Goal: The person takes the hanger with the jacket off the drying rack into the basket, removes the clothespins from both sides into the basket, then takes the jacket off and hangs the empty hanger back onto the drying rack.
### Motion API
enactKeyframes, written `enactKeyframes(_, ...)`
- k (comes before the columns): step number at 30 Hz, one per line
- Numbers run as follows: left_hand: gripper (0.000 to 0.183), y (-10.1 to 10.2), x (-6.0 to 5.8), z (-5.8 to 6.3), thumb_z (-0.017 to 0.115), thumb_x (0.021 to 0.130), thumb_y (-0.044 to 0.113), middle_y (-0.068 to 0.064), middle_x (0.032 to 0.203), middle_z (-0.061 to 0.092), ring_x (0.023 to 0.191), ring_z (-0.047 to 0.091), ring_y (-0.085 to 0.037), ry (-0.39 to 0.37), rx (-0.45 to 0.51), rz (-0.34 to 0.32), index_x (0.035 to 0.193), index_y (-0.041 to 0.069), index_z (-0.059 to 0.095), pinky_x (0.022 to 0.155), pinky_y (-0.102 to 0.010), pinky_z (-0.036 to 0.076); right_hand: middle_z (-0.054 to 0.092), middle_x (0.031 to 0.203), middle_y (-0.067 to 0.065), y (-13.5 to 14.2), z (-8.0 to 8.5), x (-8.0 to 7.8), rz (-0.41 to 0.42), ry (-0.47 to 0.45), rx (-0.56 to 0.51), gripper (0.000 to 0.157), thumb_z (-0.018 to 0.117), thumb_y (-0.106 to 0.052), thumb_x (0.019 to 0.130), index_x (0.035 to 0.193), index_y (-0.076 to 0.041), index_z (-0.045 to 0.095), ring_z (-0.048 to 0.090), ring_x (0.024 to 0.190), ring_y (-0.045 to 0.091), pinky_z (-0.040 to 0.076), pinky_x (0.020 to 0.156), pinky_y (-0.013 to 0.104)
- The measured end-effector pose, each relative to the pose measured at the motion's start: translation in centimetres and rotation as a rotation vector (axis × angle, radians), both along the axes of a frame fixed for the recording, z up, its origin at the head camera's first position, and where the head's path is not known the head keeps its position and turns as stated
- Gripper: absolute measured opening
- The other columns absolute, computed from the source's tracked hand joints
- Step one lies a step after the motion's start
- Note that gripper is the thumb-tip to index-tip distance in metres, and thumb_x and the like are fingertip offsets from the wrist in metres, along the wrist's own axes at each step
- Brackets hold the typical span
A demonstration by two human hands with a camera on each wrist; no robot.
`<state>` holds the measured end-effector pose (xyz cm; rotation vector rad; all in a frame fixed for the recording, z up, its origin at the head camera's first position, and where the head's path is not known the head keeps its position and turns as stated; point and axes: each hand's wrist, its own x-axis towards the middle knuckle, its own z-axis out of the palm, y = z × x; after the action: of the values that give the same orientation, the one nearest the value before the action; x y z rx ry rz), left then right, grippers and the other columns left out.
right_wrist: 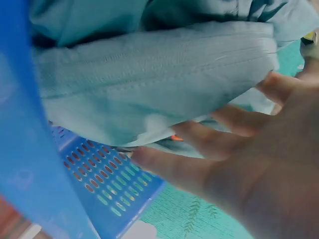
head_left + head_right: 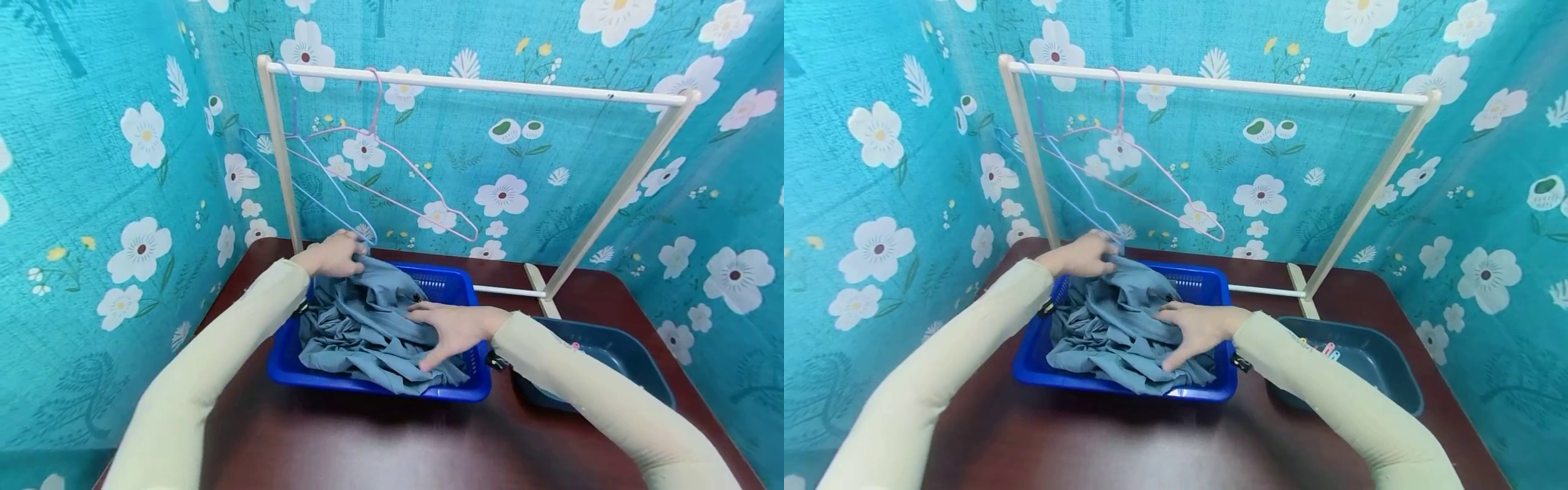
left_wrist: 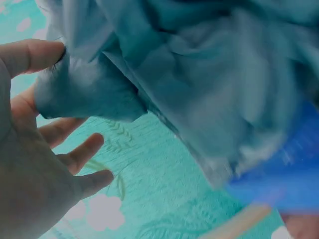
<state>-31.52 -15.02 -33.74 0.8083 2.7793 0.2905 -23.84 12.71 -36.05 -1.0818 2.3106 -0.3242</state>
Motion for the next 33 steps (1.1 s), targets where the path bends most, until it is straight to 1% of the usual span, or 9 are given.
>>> enactKeyframes(3,0.017,-1.4,2.2,-0.1,0.052,0.094,0.016,-0.017,0.127,0.050,0.114,0.046,-0.033,-0.032,0.034,-0.097,0.080,0.007,0.057,0.080,-0.041,0.038,0.010,0.157,0.004,0.5,0.1,0.8,-0.005,-0.007,0.037,0.112,0.078,-0.059,0.065,0.153,-0.022,0.018,0.010,0.142,0.025,0.026,0.106,0.049)
enactKeyframes(6,0.025,-1.8,3.8,-0.5,0.050,0.097,0.014,-0.012,0.094,0.050,0.082,0.045,-0.026,-0.187,0.077,-0.142,0.074,0.007,0.042,0.072,-0.037,0.032,0.008,0.157,0.007,0.8,-0.1,1.0,-0.017,0.019,0.026,0.116,0.081,-0.055,0.064,0.153,-0.023,0.013,0.011,0.142,0.029,0.027,0.105,0.052)
enactKeyframes(8,0.023,-1.8,4.7,-0.8,0.049,0.099,0.023,-0.012,0.099,0.051,0.085,0.047,-0.025,-0.285,0.073,-0.115,0.093,0.002,0.054,0.078,-0.035,0.037,0.010,0.156,0.009,0.8,-0.3,0.7,-0.044,0.037,0.005,0.116,0.081,-0.053,0.066,0.153,-0.023,0.012,0.014,0.141,0.030,0.028,0.104,0.052)
enactKeyframes(9,0.033,-1.8,5.1,-0.9,0.048,0.099,0.030,-0.013,0.108,0.053,0.097,0.051,-0.025,-0.327,0.069,-0.091,0.110,-0.001,0.055,0.086,-0.037,0.039,0.012,0.156,0.010,0.8,-0.5,0.5,-0.062,0.039,-0.009,0.115,0.081,-0.052,0.066,0.153,-0.023,0.012,0.016,0.140,0.031,0.028,0.104,0.054)
enactKeyframes(12,0.077,-1.8,6.1,-1.3,0.050,0.093,0.053,-0.012,0.149,0.031,0.137,0.027,-0.026,-0.407,0.046,-0.017,0.148,0.004,0.028,0.108,-0.042,0.024,0.018,0.153,0.012,0.8,-0.8,-0.2,-0.109,0.037,-0.038,0.114,0.082,-0.048,0.068,0.153,-0.023,0.010,0.021,0.138,0.030,0.029,0.104,0.052)
enactKeyframes(15,0.099,-1.6,7.1,-1.4,0.057,0.082,0.066,-0.009,0.157,0.011,0.143,0.008,-0.026,-0.457,-0.005,0.039,0.153,0.012,0.014,0.111,-0.046,0.015,0.021,0.151,0.012,0.8,-1.0,-1.0,-0.119,0.031,-0.059,0.114,0.082,-0.045,0.070,0.153,-0.021,0.008,0.025,0.136,0.030,0.031,0.103,0.050)
enactKeyframes(23,0.120,0.1,9.5,-2.0,0.075,0.063,0.067,-0.010,0.157,0.001,0.142,-0.001,-0.036,-0.344,-0.298,0.032,0.154,0.026,0.007,0.106,-0.056,0.021,0.002,0.156,0.013,0.8,-1.4,-2.0,-0.114,0.037,-0.101,0.116,0.080,-0.047,0.072,0.153,-0.018,0.003,0.010,0.141,0.032,0.030,0.104,0.050)
enactKeyframes(29,0.117,1.0,10.0,-3.2,0.078,0.068,0.056,-0.010,0.157,0.001,0.141,0.000,-0.039,-0.270,-0.375,0.065,0.153,0.028,0.002,0.103,-0.053,0.029,-0.002,0.157,0.009,0.8,-0.9,-0.5,-0.105,-0.021,-0.060,0.128,0.081,-0.057,0.063,0.153,-0.023,-0.004,0.009,0.142,0.031,0.026,0.105,0.052)
enactKeyframes(33,0.115,1.4,9.6,-3.7,0.077,0.070,0.055,-0.012,0.157,0.001,0.140,0.001,-0.041,-0.237,-0.404,0.072,0.153,0.028,0.003,0.101,-0.056,0.030,-0.006,0.157,0.013,0.2,-0.9,0.6,-0.071,0.031,0.009,0.134,0.081,-0.059,0.059,0.153,-0.024,-0.007,0.014,0.139,0.040,0.030,0.103,0.053)
